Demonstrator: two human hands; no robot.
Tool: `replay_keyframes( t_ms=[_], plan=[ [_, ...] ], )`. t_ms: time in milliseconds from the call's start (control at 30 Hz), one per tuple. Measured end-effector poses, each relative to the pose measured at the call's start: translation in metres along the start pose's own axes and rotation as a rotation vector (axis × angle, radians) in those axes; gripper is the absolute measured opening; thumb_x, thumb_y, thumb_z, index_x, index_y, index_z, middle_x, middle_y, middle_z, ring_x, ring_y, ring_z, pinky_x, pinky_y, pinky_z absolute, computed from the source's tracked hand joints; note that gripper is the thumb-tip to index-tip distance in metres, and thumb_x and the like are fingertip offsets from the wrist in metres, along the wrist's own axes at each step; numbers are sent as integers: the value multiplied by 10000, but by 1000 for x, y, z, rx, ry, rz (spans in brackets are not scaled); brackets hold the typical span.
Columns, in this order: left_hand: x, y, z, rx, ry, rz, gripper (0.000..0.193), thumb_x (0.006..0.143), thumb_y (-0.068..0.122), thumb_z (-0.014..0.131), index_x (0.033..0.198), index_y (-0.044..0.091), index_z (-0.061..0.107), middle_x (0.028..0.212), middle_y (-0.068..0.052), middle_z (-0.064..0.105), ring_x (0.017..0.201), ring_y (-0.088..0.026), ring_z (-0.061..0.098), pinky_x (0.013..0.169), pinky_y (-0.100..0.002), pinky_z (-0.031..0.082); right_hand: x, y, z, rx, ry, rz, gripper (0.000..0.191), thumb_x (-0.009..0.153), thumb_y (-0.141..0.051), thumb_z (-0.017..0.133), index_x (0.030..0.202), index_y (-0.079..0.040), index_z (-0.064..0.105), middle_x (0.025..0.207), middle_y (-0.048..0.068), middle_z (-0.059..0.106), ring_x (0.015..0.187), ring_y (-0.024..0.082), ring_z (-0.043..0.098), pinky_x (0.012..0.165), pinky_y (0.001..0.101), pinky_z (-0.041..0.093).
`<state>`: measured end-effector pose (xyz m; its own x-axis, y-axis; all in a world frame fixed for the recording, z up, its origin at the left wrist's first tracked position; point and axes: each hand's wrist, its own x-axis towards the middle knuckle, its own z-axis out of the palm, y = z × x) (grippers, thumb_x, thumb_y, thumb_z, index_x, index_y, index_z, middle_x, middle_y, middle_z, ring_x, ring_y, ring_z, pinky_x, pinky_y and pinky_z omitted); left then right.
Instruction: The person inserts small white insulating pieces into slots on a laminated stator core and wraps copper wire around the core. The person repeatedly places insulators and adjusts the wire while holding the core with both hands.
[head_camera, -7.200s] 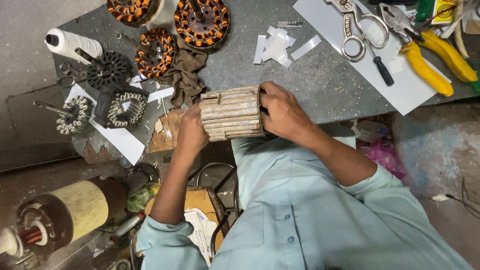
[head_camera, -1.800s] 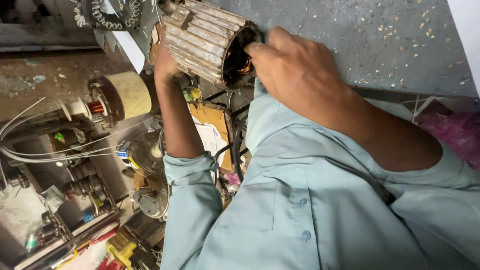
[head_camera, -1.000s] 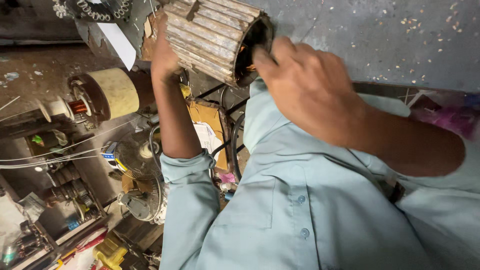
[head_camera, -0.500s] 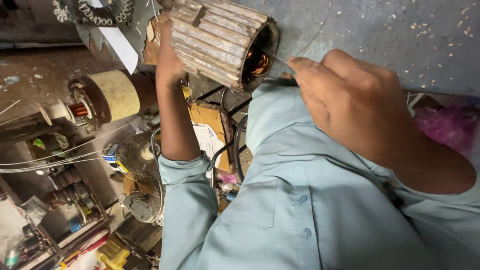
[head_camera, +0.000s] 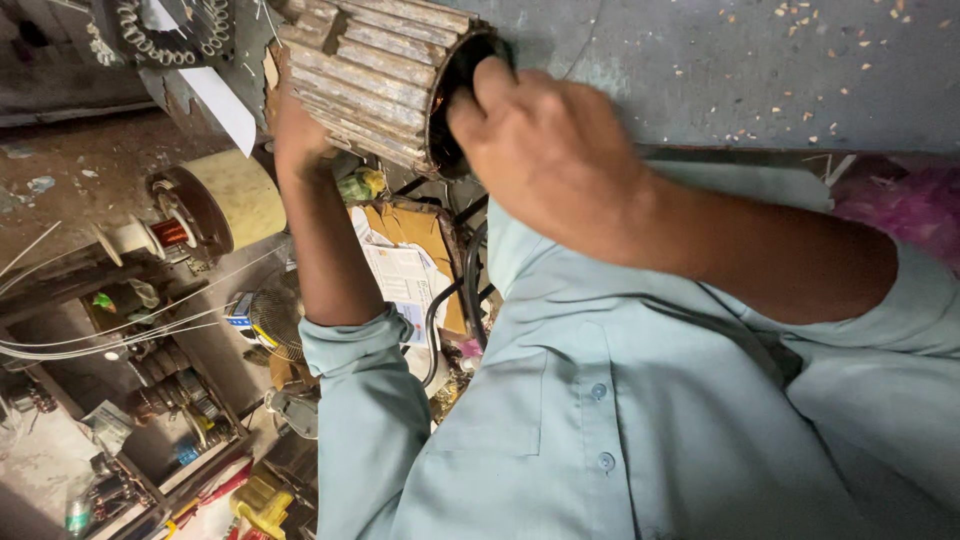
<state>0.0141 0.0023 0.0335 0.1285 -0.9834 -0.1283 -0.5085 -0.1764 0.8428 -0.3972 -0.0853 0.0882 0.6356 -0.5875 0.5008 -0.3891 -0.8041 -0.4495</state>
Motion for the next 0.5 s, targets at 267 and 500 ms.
replay_keyframes(
  t_ms=[267,500],
  plan=[
    [6,0,8,-132,83,-93,700,946,219,807,1484,7,413,1415,-121,618,1278,-228,609,1131,-383,498,-18,-14,-40,-110,-2,31,354,780,-140,670,1104,-12,734,835,66,610,632,146,644,490,272,525],
    [15,17,12,168,-14,179,598,1023,218,776,1489,-26,492,1483,-139,571,1393,-286,534,1221,-423,408,-36,0,-45,12,-84,32,408,903,-49,676,1307,-7,718,858,84,568,707,195,645,600,309,552]
  ],
)
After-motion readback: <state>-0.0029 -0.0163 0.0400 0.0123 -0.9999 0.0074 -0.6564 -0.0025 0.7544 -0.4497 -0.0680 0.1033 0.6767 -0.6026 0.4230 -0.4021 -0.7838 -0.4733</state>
